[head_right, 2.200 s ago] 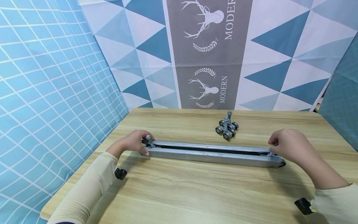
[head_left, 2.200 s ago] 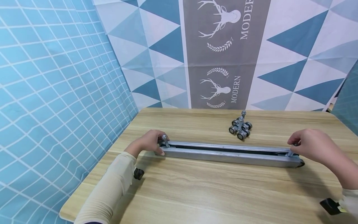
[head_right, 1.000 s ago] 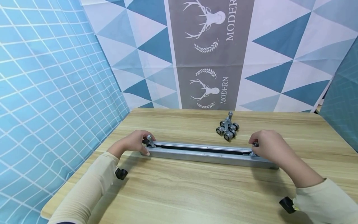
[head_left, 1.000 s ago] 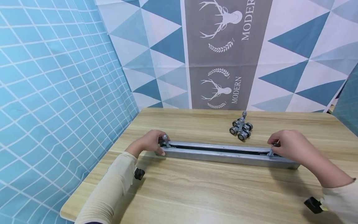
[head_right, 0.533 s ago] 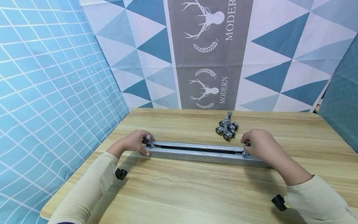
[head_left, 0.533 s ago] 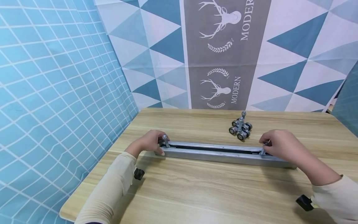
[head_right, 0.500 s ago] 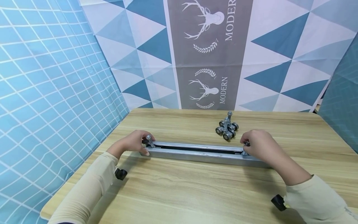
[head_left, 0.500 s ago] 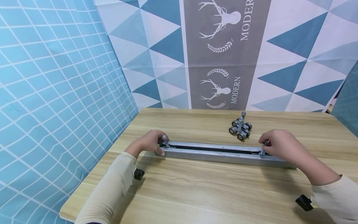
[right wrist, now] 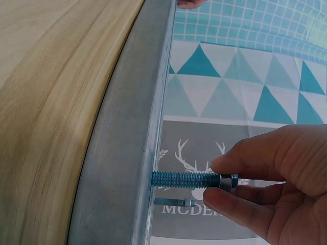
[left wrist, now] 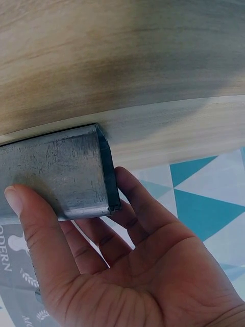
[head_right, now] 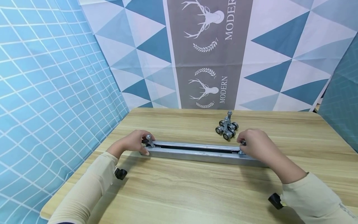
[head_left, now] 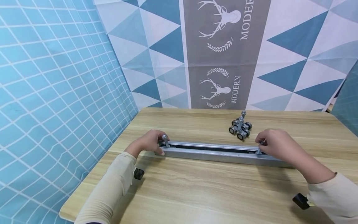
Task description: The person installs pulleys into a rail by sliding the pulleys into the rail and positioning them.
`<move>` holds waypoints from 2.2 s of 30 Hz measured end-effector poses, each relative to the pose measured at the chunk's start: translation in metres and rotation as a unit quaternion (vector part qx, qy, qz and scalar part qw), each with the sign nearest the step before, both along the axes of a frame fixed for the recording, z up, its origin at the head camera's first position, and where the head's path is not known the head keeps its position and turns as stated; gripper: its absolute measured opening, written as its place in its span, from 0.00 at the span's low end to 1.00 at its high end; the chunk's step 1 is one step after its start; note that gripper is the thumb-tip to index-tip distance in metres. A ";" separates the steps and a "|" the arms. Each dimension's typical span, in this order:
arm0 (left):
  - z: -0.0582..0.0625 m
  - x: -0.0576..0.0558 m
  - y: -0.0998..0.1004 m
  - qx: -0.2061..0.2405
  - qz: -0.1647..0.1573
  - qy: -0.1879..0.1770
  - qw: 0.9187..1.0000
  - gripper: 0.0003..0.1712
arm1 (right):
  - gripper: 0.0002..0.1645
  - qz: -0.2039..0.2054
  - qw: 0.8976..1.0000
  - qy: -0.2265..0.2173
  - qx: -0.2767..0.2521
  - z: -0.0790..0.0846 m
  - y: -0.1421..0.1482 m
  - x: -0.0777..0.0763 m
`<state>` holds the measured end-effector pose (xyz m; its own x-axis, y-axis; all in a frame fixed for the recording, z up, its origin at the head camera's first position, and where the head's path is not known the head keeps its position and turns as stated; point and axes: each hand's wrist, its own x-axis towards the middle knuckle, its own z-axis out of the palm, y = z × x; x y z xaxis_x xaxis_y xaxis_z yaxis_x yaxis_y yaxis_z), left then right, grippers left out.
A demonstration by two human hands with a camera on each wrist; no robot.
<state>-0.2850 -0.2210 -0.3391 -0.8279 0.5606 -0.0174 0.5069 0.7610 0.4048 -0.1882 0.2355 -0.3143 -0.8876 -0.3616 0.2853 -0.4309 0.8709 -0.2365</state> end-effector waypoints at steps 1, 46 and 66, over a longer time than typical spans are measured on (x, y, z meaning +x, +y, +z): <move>0.000 0.000 0.000 0.001 0.000 0.000 1.000 0.31 | 0.04 0.001 1.000 0.000 0.000 0.000 -0.001 0.000; -0.001 0.000 0.000 -0.001 -0.002 -0.001 1.000 0.31 | 0.07 0.047 0.998 0.029 -0.003 0.002 -0.027 -0.004; 0.000 0.001 -0.001 -0.003 0.005 -0.004 1.000 0.31 | 0.07 0.059 0.998 0.031 -0.002 0.004 -0.046 -0.006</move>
